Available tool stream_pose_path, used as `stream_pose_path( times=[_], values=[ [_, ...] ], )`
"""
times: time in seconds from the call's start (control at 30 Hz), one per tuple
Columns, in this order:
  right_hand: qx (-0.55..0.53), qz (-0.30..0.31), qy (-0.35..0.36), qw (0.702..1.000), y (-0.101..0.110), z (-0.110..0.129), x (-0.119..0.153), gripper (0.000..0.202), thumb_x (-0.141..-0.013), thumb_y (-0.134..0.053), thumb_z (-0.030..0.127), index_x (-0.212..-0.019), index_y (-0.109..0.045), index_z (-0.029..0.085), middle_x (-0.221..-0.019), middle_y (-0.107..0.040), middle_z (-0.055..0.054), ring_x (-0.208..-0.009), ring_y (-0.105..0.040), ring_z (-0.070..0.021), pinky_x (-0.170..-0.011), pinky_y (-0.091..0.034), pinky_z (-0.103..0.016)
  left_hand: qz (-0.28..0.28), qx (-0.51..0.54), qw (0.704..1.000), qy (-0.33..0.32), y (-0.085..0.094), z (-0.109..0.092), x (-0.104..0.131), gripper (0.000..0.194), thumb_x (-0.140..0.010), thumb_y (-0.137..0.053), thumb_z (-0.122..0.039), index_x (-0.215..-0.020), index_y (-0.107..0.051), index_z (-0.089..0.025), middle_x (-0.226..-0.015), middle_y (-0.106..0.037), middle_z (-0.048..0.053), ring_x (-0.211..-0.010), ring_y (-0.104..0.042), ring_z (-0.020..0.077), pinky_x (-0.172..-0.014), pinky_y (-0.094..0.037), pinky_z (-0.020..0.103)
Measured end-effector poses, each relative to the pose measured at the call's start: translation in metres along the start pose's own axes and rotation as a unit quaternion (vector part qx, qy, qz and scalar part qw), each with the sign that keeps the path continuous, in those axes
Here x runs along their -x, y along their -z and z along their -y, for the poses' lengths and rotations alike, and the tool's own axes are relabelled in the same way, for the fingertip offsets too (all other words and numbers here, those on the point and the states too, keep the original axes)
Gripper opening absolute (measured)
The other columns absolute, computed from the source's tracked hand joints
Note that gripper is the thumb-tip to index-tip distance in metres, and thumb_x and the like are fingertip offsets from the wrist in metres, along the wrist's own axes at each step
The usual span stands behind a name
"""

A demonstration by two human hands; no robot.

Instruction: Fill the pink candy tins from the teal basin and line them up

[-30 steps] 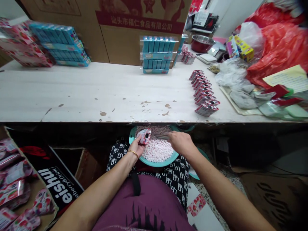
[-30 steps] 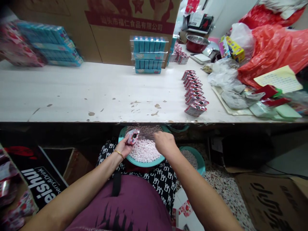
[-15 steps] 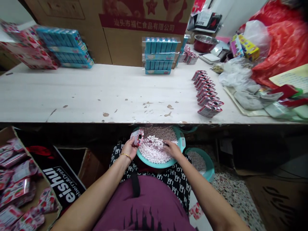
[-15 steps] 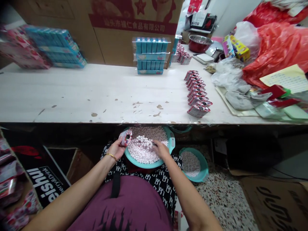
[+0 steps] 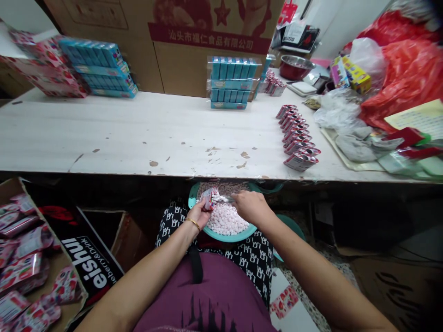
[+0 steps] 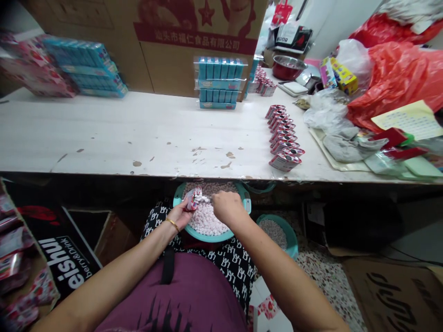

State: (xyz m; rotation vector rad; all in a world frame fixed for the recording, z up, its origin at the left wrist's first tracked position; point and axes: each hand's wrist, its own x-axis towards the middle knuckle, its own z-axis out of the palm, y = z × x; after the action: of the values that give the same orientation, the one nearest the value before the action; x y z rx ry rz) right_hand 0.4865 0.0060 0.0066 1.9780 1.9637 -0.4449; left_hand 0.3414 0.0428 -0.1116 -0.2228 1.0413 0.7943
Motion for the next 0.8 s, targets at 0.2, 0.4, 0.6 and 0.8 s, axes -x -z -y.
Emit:
stream_pose_path(
  times=[0.2, 0.4, 0.6, 0.8],
  values=[
    [0.020, -0.013, 0.016, 1.000, 0.019, 0.004, 0.004, 0.029, -0.082, -0.035, 0.021, -0.092, -0.061, 0.017, -0.089, -0.061, -0.013, -0.080, -0.059, -0.0238, -0.066, -0.042, -0.033, -0.003, 0.028, 1.000, 0.009, 0.002, -0.003, -0.003, 0.017, -0.081, -0.047, -0.010, -0.092, -0.060, -0.013, -0.073, -0.064, 0.006, -0.065, -0.062, 0.0130, -0.060, -0.053, 0.024],
    [-0.001, 0.031, -0.075, 0.997, -0.016, -0.040, 0.018, 0.027, -0.081, -0.042, 0.034, -0.098, -0.061, 0.026, -0.090, -0.063, -0.008, -0.081, -0.060, -0.0206, -0.068, -0.042, -0.029, -0.011, 0.057, 0.998, 0.027, 0.008, -0.005, 0.002, 0.013, -0.081, -0.047, -0.011, -0.084, -0.059, -0.009, -0.072, -0.064, 0.008, -0.066, -0.063, 0.0154, -0.058, -0.056, 0.027],
    [-0.031, 0.066, -0.063, 0.995, -0.088, -0.042, 0.007, 0.025, -0.078, -0.046, 0.026, -0.096, -0.063, 0.022, -0.092, -0.064, -0.010, -0.085, -0.059, -0.0218, -0.070, -0.042, -0.031, -0.007, 0.030, 0.999, 0.041, 0.011, -0.003, 0.007, 0.013, -0.081, -0.047, -0.011, -0.074, -0.058, -0.008, -0.066, -0.062, 0.008, -0.060, -0.061, 0.0141, -0.053, -0.055, 0.024],
    [-0.203, 0.059, -0.064, 0.975, -0.131, -0.046, -0.008, 0.029, -0.076, -0.049, 0.028, -0.102, -0.062, 0.028, -0.098, -0.065, -0.002, -0.092, -0.057, -0.0189, -0.074, -0.042, -0.027, 0.006, 0.013, 1.000, -0.017, 0.019, -0.019, 0.009, 0.013, -0.081, -0.048, -0.013, -0.085, -0.061, -0.009, -0.075, -0.065, 0.010, -0.067, -0.062, 0.0159, -0.057, -0.055, 0.025]
  ],
)
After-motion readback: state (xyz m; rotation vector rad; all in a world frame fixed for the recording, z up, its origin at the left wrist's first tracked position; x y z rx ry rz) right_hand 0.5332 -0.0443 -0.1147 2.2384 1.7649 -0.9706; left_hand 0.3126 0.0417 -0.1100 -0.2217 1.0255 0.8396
